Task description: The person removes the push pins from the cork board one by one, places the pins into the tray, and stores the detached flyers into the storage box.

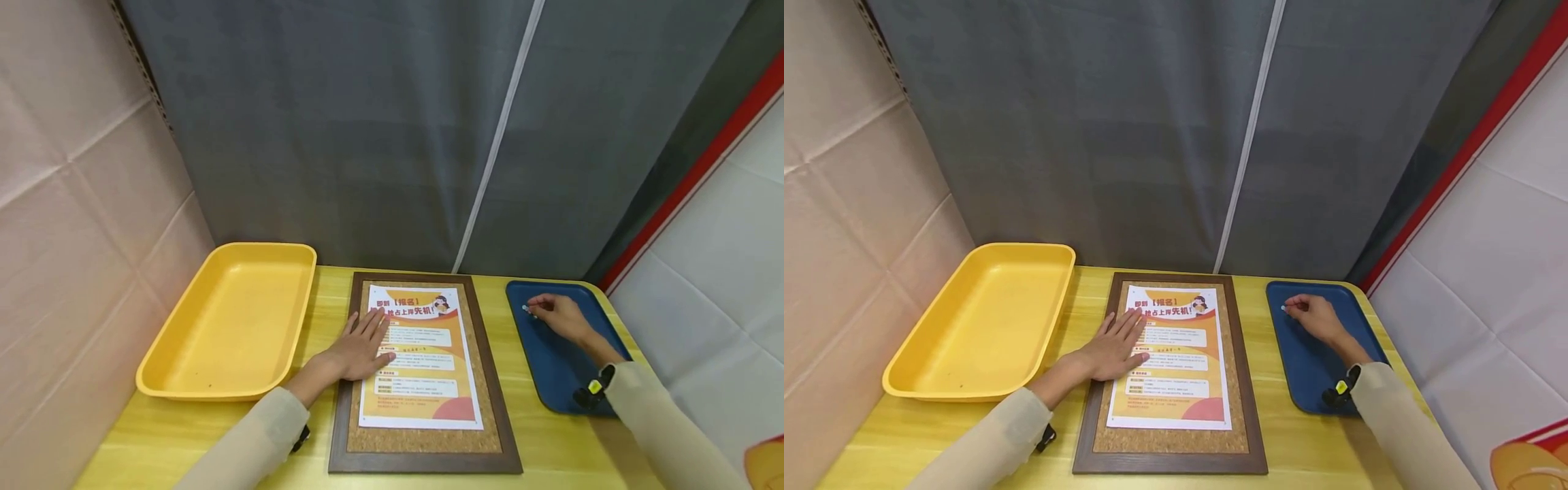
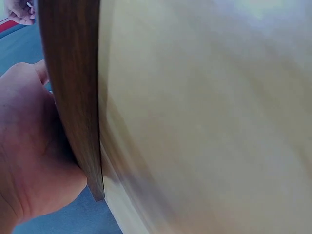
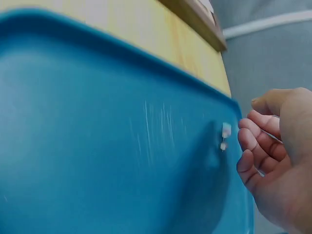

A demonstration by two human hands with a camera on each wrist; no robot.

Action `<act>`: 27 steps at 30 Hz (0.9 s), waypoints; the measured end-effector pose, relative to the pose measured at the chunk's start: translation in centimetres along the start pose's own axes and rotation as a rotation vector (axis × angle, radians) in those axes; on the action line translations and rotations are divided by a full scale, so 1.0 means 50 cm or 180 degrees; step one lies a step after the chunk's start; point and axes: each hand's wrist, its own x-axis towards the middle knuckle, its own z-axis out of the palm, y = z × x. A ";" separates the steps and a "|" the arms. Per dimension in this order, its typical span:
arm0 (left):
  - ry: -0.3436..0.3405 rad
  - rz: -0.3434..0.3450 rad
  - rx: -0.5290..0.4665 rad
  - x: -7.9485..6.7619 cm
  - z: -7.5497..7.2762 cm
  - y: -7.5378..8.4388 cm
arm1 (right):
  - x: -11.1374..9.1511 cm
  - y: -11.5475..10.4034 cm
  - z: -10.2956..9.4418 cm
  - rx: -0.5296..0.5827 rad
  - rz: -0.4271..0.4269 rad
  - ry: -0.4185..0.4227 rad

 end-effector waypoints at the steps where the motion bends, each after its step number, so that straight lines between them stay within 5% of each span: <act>1: 0.0004 0.0006 -0.0010 -0.001 -0.002 0.001 | -0.001 -0.009 0.002 0.0003 -0.0021 0.0017; 18: 0.0178 0.0125 -0.0189 -0.023 -0.033 0.020 | -0.035 -0.118 0.067 0.0227 -0.0373 -0.0091; 27: 0.0664 0.0083 -0.0656 -0.025 -0.044 0.038 | -0.061 -0.167 0.114 0.0529 -0.0512 -0.0208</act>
